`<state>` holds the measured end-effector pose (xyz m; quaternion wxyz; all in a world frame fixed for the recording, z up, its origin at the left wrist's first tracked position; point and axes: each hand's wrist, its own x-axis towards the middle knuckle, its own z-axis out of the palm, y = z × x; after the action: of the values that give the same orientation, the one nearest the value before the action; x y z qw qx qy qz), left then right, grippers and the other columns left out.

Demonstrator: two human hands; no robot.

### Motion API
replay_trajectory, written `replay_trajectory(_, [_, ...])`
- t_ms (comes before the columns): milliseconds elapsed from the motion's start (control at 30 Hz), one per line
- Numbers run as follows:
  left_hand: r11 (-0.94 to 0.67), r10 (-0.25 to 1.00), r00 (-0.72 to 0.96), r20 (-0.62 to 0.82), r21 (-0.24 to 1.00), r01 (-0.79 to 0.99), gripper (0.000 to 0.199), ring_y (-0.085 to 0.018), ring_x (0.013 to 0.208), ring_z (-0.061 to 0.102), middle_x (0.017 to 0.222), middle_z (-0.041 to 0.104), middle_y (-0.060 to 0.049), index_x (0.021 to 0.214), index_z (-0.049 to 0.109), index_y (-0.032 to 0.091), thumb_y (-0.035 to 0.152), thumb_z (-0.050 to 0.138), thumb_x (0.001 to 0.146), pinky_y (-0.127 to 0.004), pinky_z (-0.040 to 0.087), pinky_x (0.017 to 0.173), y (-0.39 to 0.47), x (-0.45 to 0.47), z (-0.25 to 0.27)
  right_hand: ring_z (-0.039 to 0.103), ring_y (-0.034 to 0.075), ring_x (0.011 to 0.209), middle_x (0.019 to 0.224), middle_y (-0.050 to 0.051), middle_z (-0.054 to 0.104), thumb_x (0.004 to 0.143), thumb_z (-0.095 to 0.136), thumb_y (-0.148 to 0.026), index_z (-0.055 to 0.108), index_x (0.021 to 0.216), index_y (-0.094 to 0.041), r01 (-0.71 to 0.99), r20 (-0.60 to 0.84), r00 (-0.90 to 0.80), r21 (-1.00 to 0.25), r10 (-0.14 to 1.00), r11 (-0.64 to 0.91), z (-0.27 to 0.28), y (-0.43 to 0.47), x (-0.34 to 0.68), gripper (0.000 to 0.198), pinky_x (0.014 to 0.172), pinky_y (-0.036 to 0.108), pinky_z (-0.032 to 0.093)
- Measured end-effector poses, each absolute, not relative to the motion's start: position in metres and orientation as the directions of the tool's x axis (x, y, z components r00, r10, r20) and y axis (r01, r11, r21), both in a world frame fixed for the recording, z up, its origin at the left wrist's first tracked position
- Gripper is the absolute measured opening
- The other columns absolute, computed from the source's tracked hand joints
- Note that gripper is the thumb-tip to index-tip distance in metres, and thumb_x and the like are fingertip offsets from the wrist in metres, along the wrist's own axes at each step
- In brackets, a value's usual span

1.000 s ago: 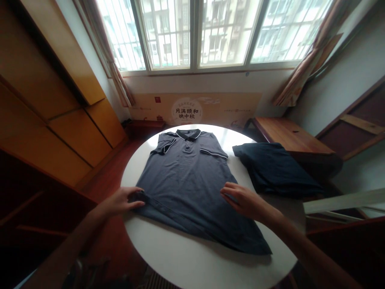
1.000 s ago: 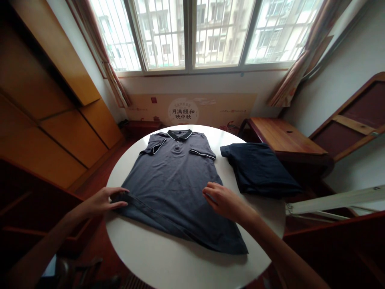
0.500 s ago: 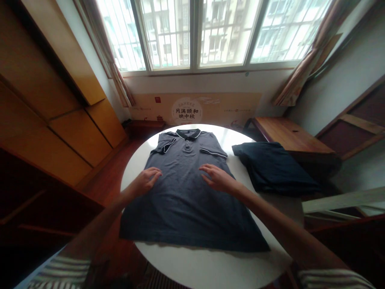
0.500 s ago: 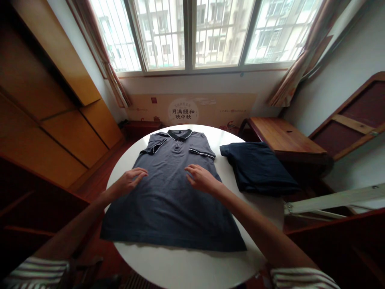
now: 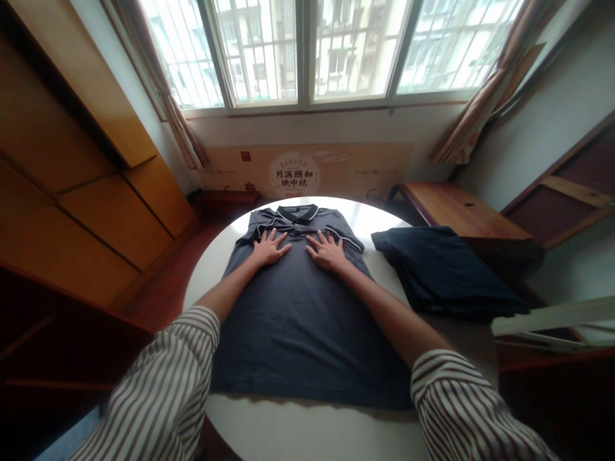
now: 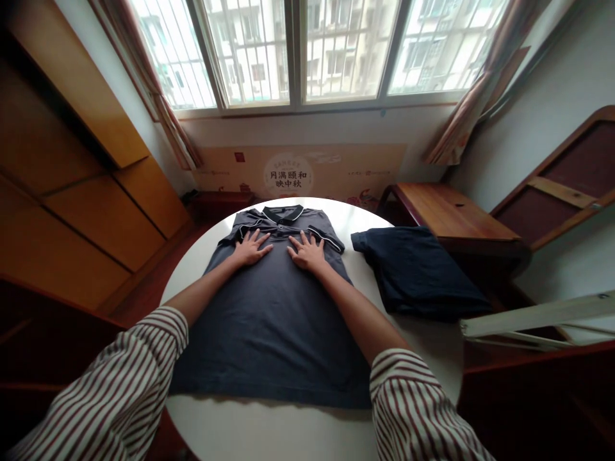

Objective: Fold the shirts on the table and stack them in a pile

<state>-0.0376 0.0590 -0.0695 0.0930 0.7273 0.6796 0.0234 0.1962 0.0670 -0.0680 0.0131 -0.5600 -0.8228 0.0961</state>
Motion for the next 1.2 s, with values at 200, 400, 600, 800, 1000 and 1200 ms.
replay_trajectory(200, [0.027, 0.998, -0.015, -0.062, 0.192, 0.981, 0.075, -0.042, 0.148, 0.012, 0.165, 0.013, -0.008, 0.156, 0.023, 0.034, 0.073, 0.02, 0.091, -0.07, 0.016, 0.111, 0.057, -0.041, -0.073, 0.012, 0.044, 0.147, 0.165, 0.011, 0.01, 0.096, 0.012, -0.066, 0.02, 0.157, -0.032, 0.972, -0.066, -0.163, -0.179, 0.984, 0.149, -0.065, 0.081, 0.212, 0.07, 0.109, 0.072, 0.002])
replay_trajectory(400, [0.351, 0.904, -0.395, 0.161, 0.245, 0.904, 0.071, -0.046, 0.147, 0.006, 0.153, 0.031, -0.03, 0.141, 0.046, 0.0, 0.054, 0.035, 0.097, -0.065, 0.007, 0.114, 0.059, -0.091, -0.068, 0.006, 0.049, 0.146, 0.158, 0.034, 0.013, 0.096, 0.033, -0.057, 0.031, 0.15, 0.004, 0.967, 0.093, 0.246, -0.098, 0.965, -0.237, -0.062, 0.093, 0.235, 0.081, 0.11, 0.068, -0.008])
replay_trajectory(600, [0.314, 0.878, -0.381, 0.288, 0.252, 0.915, 0.064, -0.041, 0.148, -0.002, 0.161, 0.007, -0.027, 0.151, 0.02, -0.004, 0.029, 0.037, 0.099, -0.062, 0.008, 0.116, 0.075, -0.096, -0.055, 0.014, 0.037, 0.148, 0.163, 0.013, 0.021, 0.099, 0.03, -0.048, 0.034, 0.152, -0.017, 0.944, 0.125, -0.275, -0.153, 0.953, 0.293, -0.058, 0.089, 0.207, 0.062, 0.114, 0.064, 0.01])
replay_trajectory(800, [-0.088, 0.994, 0.075, 0.078, 0.186, 0.979, 0.051, -0.024, 0.143, 0.032, 0.155, 0.038, -0.014, 0.147, 0.042, 0.014, 0.026, 0.032, 0.099, -0.046, 0.025, 0.119, 0.126, -0.045, -0.062, 0.023, 0.036, 0.146, 0.162, 0.005, 0.026, 0.1, 0.018, -0.055, 0.034, 0.153, -0.026, 0.925, -0.002, -0.299, -0.246, 0.954, 0.29, -0.061, 0.119, 0.192, 0.062, 0.113, 0.065, 0.02])
replay_trajectory(1000, [-0.024, 0.998, 0.033, -0.049, 0.181, 0.983, 0.056, -0.037, 0.147, 0.022, 0.161, 0.025, -0.014, 0.147, 0.043, 0.022, 0.048, 0.036, 0.098, -0.069, 0.021, 0.111, 0.18, -0.039, -0.065, 0.007, 0.045, 0.147, 0.165, 0.004, 0.015, 0.095, 0.017, -0.068, 0.028, 0.155, -0.032, 0.956, -0.065, -0.215, -0.217, 0.974, 0.197, -0.069, 0.155, 0.203, 0.07, 0.107, 0.077, 0.003])
replay_trajectory(1200, [0.045, 0.998, -0.035, -0.047, 0.237, 0.97, 0.065, -0.041, 0.148, 0.012, 0.163, 0.018, -0.013, 0.149, 0.041, 0.022, 0.06, 0.039, 0.096, -0.07, 0.008, 0.111, 0.203, -0.04, -0.068, 0.002, 0.047, 0.147, 0.166, 0.005, 0.01, 0.094, 0.017, -0.071, 0.025, 0.155, -0.035, 0.963, -0.075, -0.195, -0.203, 0.978, 0.177, -0.069, 0.175, 0.206, 0.072, 0.105, 0.078, -0.001])
